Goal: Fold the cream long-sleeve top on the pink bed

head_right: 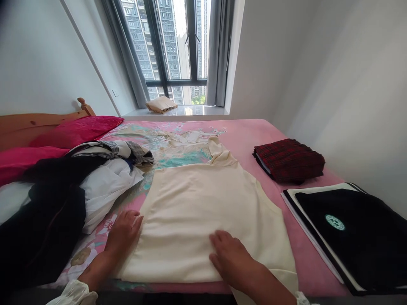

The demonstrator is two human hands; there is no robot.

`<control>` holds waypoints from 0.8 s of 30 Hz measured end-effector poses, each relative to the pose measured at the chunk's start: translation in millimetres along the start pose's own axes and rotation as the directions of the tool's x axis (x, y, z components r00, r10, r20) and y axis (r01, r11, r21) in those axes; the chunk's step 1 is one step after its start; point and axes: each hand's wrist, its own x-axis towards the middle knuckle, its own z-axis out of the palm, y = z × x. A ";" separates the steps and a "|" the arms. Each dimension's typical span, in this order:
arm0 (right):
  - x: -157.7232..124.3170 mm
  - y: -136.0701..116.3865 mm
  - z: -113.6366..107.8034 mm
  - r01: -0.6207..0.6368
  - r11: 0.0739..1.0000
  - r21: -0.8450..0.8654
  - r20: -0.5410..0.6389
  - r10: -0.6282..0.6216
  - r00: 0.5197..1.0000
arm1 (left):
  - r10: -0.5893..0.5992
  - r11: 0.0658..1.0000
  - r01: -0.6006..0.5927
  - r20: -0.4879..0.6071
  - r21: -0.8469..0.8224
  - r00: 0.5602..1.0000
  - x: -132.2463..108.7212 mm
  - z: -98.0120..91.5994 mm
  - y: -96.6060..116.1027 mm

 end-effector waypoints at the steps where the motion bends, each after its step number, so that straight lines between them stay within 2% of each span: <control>1: 6.7 -8.8 -4.8 0.035 0.999 0.016 -0.035 -0.034 0.999 | 0.112 0.994 -0.112 -0.040 -0.011 0.993 -2.3 4.2 6.9; 2: 16.0 -17.8 -7.1 0.070 0.997 0.028 -0.075 -0.067 0.995 | 0.219 0.975 -0.220 -0.044 -0.017 0.975 -5.5 8.5 13.8; 4: 38.9 -32.7 -2.7 0.118 0.992 0.041 -0.162 -0.110 0.981 | 0.382 0.924 -0.382 0.024 -0.005 0.924 -14.9 16.5 24.5; 6: 59.1 -39.4 13.5 0.139 0.989 0.057 -0.211 -0.125 0.969 | 0.446 0.891 -0.453 0.152 0.016 0.882 -26.7 22.6 26.7; 7: 65.1 -38.7 24.6 0.147 0.987 0.059 -0.209 -0.132 0.969 | 0.434 0.893 -0.449 0.216 0.023 0.875 -32.7 24.4 24.4; 9: 65.3 -30.1 47.9 0.185 0.981 0.053 -0.171 -0.174 0.970 | 0.344 0.927 -0.373 0.306 0.038 0.888 -43.2 25.2 15.9; 11: 51.3 -16.4 66.1 0.259 0.965 0.039 -0.130 -0.252 0.959 | 0.241 0.960 -0.276 0.353 0.051 0.904 -49.2 22.2 7.9; 13: 30.5 -4.9 73.7 0.321 0.946 0.043 -0.063 -0.318 0.946 | 0.150 0.982 -0.183 0.377 0.052 0.914 -49.2 16.9 5.9; 15: 12.1 -1.9 69.5 0.340 0.937 0.074 0.041 -0.344 0.938 | 0.052 0.995 -0.081 0.382 0.060 0.923 -43.3 11.1 10.7; 17: 2.6 -9.2 56.3 0.317 0.939 0.135 0.085 -0.330 0.940 | 0.013 0.998 -0.037 0.365 0.060 0.931 -33.5 7.1 19.2; 19: 4.4 -22.2 40.0 0.283 0.935 0.215 0.010 -0.292 0.956 | 0.066 0.996 -0.084 0.341 0.039 0.938 -23.3 6.4 26.2; 21: 15.9 -31.1 27.2 0.290 0.924 0.249 -0.102 -0.272 0.957 | 0.096 0.993 -0.112 0.364 0.022 0.926 -15.7 8.2 27.2; 23: 32.5 -27.1 22.5 0.310 0.929 0.202 -0.152 -0.283 0.947 | 0.034 0.997 -0.058 0.422 0.044 0.906 -11.8 9.5 21.2; 24: 40.7 -19.6 23.0 0.300 0.940 0.162 -0.140 -0.279 0.950 | -0.009 0.998 -0.022 0.451 0.064 0.893 -10.5 9.1 16.5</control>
